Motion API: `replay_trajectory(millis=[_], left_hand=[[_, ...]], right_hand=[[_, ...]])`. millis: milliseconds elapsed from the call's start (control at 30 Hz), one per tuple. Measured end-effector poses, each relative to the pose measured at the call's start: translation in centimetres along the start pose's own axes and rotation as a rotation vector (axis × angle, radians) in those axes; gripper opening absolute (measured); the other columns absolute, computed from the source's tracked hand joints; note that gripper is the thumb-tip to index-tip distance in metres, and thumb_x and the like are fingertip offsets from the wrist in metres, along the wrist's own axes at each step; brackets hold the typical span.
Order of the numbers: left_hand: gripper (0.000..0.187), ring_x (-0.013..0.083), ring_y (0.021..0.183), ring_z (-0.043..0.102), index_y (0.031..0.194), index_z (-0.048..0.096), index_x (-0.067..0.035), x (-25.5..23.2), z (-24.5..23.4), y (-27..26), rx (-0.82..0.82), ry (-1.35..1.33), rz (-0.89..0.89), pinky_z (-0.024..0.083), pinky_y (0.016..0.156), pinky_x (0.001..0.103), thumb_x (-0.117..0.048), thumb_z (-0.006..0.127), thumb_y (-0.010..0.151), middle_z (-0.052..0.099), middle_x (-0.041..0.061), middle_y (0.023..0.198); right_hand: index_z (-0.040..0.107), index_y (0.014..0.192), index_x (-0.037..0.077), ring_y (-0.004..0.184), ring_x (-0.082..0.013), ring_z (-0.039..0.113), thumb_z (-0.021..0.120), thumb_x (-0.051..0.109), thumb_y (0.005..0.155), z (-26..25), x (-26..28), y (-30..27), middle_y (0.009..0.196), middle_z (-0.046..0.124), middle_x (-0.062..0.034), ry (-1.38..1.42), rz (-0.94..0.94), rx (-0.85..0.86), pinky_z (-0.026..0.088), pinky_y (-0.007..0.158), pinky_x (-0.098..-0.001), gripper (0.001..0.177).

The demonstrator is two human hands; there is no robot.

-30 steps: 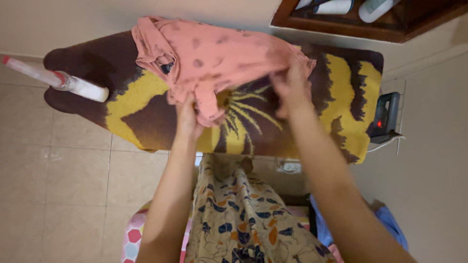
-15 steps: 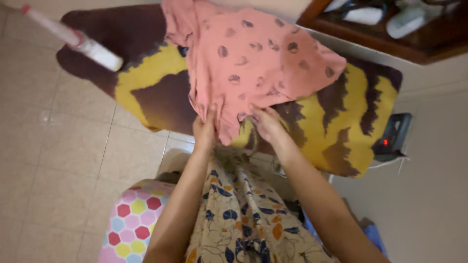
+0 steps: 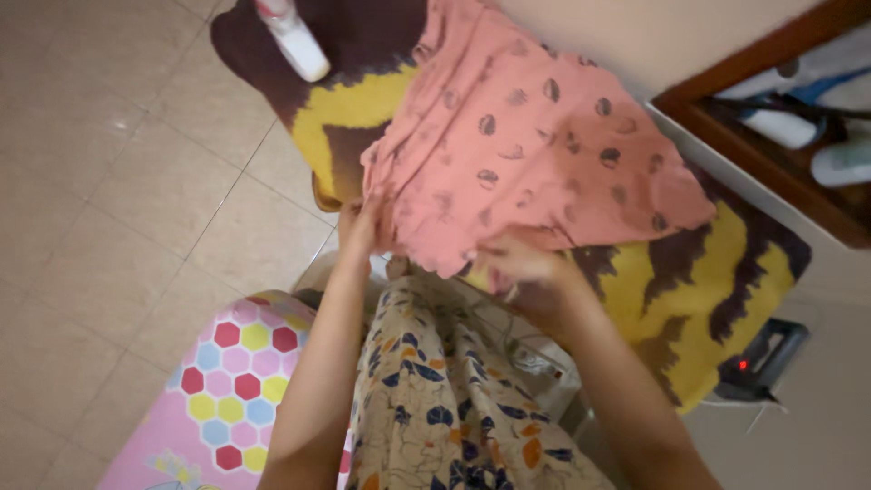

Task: The person irons a striped yellow and white shirt on an ironing board, smoothing the fabric and using a spray bottle. They then fold the shirt and place it on a nearby bed. Finally, they pick up a pink patterned shirt and begin to unfold it on the ironing board.

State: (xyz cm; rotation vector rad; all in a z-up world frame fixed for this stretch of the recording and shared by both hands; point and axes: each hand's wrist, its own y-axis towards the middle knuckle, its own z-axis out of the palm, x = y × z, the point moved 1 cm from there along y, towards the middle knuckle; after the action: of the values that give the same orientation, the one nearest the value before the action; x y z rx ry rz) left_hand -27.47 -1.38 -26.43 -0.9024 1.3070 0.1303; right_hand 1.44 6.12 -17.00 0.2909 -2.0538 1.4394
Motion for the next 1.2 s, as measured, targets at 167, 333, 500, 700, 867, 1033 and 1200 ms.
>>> replay_trajectory(millis=[167,333,500,700,867,1033,1200], left_hand=[[0.038,0.0137,0.059,0.055,0.105,0.067,-0.002,-5.3,1.9,1.8,0.031,0.086,-0.187,0.041,0.046,0.031,-0.035,0.075,0.089,0.062,0.0,0.074],[0.025,0.009,0.066,0.058,0.11,0.073,-0.002,-9.2,2.9,2.2,0.032,0.068,0.441,0.048,0.057,0.027,-0.024,0.07,0.099,0.069,0.0,0.08],[0.025,0.0129,0.054,0.052,0.115,0.071,-0.002,-14.4,2.8,0.0,-0.046,0.277,0.459,0.042,0.052,0.032,-0.018,0.061,0.1,0.059,0.011,0.064],[0.025,0.0256,0.059,0.061,0.12,0.065,-0.003,-16.3,2.7,3.9,-0.152,0.327,0.49,0.047,0.057,0.039,-0.021,0.059,0.103,0.062,0.015,0.068],[0.022,0.0333,0.066,0.065,0.11,0.059,-0.004,-16.9,1.8,8.6,-0.275,0.449,0.531,0.048,0.061,0.045,-0.025,0.063,0.103,0.067,0.016,0.075],[0.038,0.0331,0.069,0.067,0.099,0.06,-0.005,-14.8,-0.4,10.1,-0.264,0.661,0.529,0.049,0.061,0.042,-0.034,0.08,0.085,0.07,0.012,0.075],[0.037,0.0246,0.083,0.074,0.117,0.065,-0.008,-14.4,-0.9,9.8,-0.183,0.454,0.281,0.056,0.077,0.037,-0.033,0.074,0.091,0.076,0.008,0.094]], right_hand=[[0.072,0.109,0.001,0.093,-0.0298,0.071,0.068,0.01,0.094,-7.5,9.1,8.2,0.1,0.072,-0.0184,-0.271,-0.623,-0.733,0.055,0.083,-0.0389,0.018],[0.074,0.121,0.004,0.114,-0.0386,0.067,0.052,-0.01,0.085,-15.3,18.0,17.6,0.12,0.07,-0.0226,-0.388,-1.005,-0.939,0.051,0.102,-0.0406,0.044],[0.07,0.101,0.002,0.099,-0.0412,0.065,0.073,0.008,0.08,-20.5,19.2,22.9,0.104,0.069,-0.022,-0.816,-0.75,-0.725,0.05,0.094,-0.0445,0.021],[0.064,0.096,0.002,0.082,-0.0265,0.064,0.073,0.008,0.095,-28.9,19.9,28.1,0.088,0.067,-0.0136,-0.257,-0.763,-1.039,0.055,0.077,-0.0396,0.011],[0.06,0.11,0.001,0.09,-0.0207,0.069,0.068,-0.002,0.1,-30.2,20.8,34.8,0.1,0.068,-0.0089,-0.018,-1.02,-1.048,0.058,0.079,-0.0334,0.013],[0.047,0.144,0.002,0.118,-0.0271,0.056,0.06,-0.01,0.097,-24.6,18.4,33.1,0.131,0.054,-0.0139,-0.028,-1.203,-0.87,0.053,0.102,-0.0363,0.051],[0.06,0.13,0.008,0.122,-0.0311,0.058,0.065,-0.013,0.085,-11.9,20.4,24.9,0.129,0.058,-0.015,-0.191,-0.941,-0.736,0.057,0.099,-0.0364,0.051]])
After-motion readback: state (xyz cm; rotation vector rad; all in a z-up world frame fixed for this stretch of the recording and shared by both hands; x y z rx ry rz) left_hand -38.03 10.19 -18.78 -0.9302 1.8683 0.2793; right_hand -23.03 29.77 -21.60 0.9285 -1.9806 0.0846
